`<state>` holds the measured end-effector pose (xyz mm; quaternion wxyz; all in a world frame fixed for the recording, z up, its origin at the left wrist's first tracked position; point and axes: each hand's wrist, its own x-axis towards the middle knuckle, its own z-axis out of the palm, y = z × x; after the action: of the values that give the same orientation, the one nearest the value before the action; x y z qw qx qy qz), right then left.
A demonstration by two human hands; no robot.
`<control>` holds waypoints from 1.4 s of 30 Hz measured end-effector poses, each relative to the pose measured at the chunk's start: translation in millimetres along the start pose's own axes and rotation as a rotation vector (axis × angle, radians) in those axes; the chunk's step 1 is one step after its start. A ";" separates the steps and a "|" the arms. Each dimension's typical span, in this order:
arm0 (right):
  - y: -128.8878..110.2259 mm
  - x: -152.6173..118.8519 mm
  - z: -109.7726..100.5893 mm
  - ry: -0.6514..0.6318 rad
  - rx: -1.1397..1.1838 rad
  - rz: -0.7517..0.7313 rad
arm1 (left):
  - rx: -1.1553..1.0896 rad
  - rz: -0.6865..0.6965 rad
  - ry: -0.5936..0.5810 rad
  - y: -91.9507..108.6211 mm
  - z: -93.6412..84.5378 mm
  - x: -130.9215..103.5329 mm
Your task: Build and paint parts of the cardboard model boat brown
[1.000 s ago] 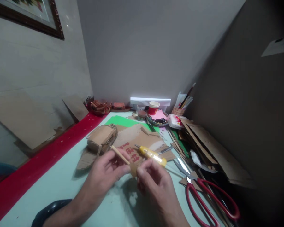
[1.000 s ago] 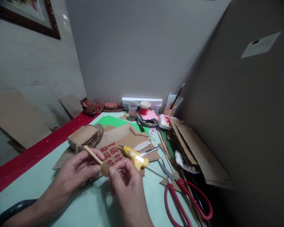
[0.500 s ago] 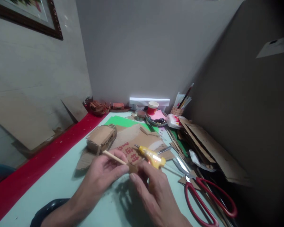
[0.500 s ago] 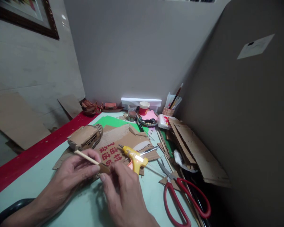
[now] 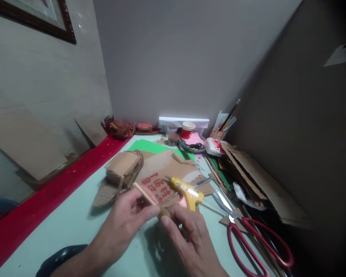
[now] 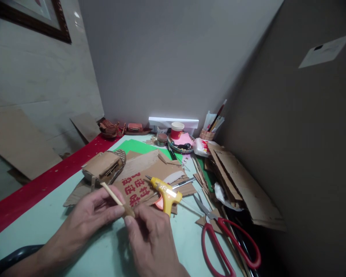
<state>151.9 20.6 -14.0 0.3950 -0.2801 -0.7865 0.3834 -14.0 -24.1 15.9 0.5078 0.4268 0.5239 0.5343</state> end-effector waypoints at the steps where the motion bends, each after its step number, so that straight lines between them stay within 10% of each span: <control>1: 1.6 -0.5 1.6 0.007 0.005 0.011 | -0.006 -0.008 -0.009 -0.4 -0.4 0.3; 16: -0.3 3.9 -4.2 -0.082 0.190 0.232 | -0.255 -0.117 0.085 -4.0 -2.0 7.7; 26: -2.0 3.4 -1.1 -0.060 0.020 -0.026 | -0.182 -0.136 0.070 -6.4 -0.7 4.6; 34: 4.1 -2.0 7.6 0.086 -0.133 -0.389 | -0.204 -0.071 0.052 -7.9 -2.5 5.6; 42: 8.3 4.3 -11.6 0.377 -0.013 -0.122 | -0.262 -0.095 0.055 -5.0 -2.4 4.2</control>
<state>160.5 32.8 -14.5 0.5559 -0.3012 -0.7167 0.2943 -16.5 -20.5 10.4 0.5695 0.3169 0.4828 0.5849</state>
